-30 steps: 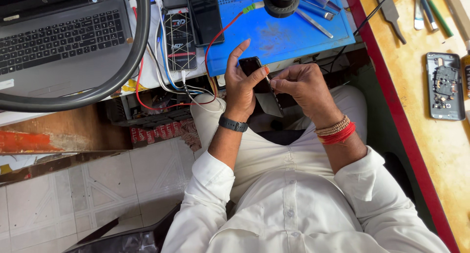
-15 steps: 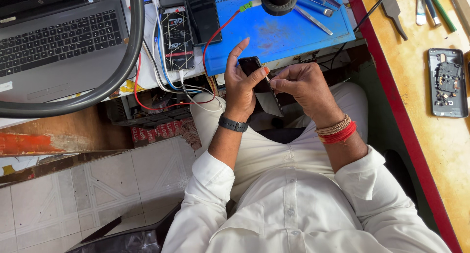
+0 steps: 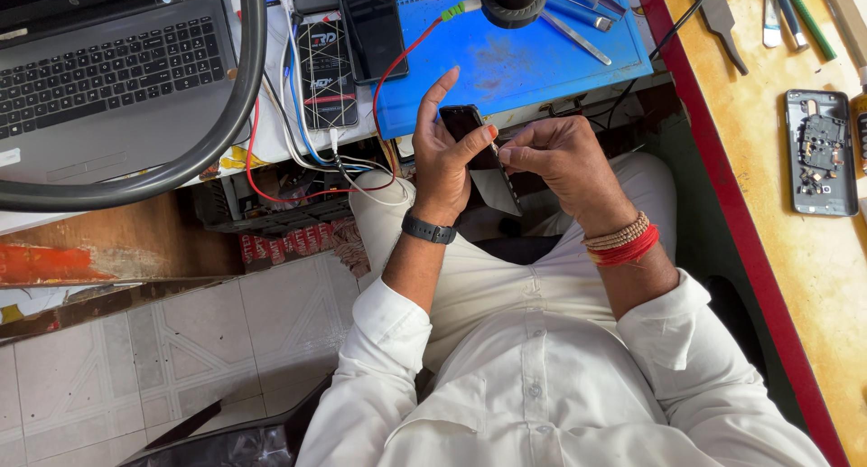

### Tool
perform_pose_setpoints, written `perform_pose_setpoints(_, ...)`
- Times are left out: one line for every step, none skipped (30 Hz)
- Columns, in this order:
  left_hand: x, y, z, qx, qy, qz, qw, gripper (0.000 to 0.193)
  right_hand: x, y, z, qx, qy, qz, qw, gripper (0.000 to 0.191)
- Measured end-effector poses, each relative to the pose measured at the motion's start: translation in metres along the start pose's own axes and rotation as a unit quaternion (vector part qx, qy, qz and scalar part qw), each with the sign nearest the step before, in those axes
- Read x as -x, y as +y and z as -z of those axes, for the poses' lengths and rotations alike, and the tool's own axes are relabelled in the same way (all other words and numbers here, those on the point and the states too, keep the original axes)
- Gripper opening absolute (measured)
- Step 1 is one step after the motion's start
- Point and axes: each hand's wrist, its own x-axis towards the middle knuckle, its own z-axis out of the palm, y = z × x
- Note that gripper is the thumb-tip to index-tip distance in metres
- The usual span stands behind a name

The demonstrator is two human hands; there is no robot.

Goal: The person repairs a disassembled smartphone, holding the chassis on their lap and using tweezers under a microscope to work on the internal board. They then fit the back cover onto the phone and press it closed, and the phone screen turns on showing a boot logo.

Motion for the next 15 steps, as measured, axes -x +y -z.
perform_pose_setpoints(0.0004,-0.0004,-0.0004,0.001,0.0,-0.002,1.0,0.087,0.0002,-0.0004,0.0,-0.001,-0.001,-0.001,1.0,0.007)
perform_pose_setpoints(0.0005,-0.0002,-0.0011,0.003,-0.001,-0.004,1.0,0.087,0.0006,-0.001,0.0,-0.002,-0.001,-0.001,1.0,0.007)
perform_pose_setpoints(0.0006,-0.0001,-0.0014,0.005,0.0,-0.002,1.0,0.087,0.0009,-0.0013,0.0002,-0.004,-0.001,-0.002,1.0,0.007)
perform_pose_setpoints(0.001,0.0002,-0.0016,0.007,0.0,0.0,1.0,0.087,0.0014,-0.0016,0.0002,-0.003,-0.001,-0.003,1.0,0.007)
perform_pose_setpoints(0.0007,0.0005,-0.0019,0.009,0.001,0.002,1.0,0.087,0.0014,-0.0021,0.0004,-0.002,-0.002,-0.003,1.0,0.007)
perform_pose_setpoints(0.0006,0.0009,-0.002,0.011,0.0,0.004,1.0,0.087,0.0014,-0.0024,0.0004,0.0,-0.003,-0.003,1.0,0.008)
perform_pose_setpoints(0.0003,0.0014,-0.0021,0.012,0.0,0.006,1.0,0.087,0.0012,-0.0028,0.0004,0.0,-0.003,-0.002,1.0,0.007)
perform_pose_setpoints(0.0003,0.0014,-0.0024,0.013,0.0,0.009,1.0,0.088,0.0011,-0.0031,0.0005,-0.001,-0.002,-0.003,1.0,0.007)
perform_pose_setpoints(0.0,0.0017,-0.0024,0.014,-0.001,0.009,1.0,0.088,0.001,-0.0035,0.0004,-0.001,-0.002,-0.002,1.0,0.007)
perform_pose_setpoints(-0.0003,0.0019,-0.0025,0.015,-0.002,0.008,1.0,0.087,0.001,-0.004,0.0004,0.001,-0.001,-0.002,1.0,0.007)
perform_pose_setpoints(0.0001,0.0016,-0.0023,0.016,-0.002,0.009,1.0,0.087,0.0014,-0.0039,0.0002,0.003,-0.001,-0.003,1.0,0.007)
perform_pose_setpoints(0.0,0.0017,-0.0026,0.012,-0.003,0.006,1.0,0.087,0.0016,-0.0045,0.0002,0.005,0.0,-0.003,1.0,0.008)
perform_pose_setpoints(0.0002,0.0016,-0.0026,0.009,-0.004,0.003,1.0,0.087,0.002,-0.0048,0.0003,0.004,0.0,-0.003,1.0,0.008)
perform_pose_setpoints(0.0002,0.0015,-0.0028,0.006,-0.004,0.001,1.0,0.087,0.0026,-0.0051,0.0002,0.002,0.001,-0.003,1.0,0.008)
perform_pose_setpoints(0.0003,0.0014,-0.0029,0.005,-0.005,0.0,1.0,0.087,0.003,-0.0054,0.0002,0.001,0.002,-0.002,1.0,0.007)
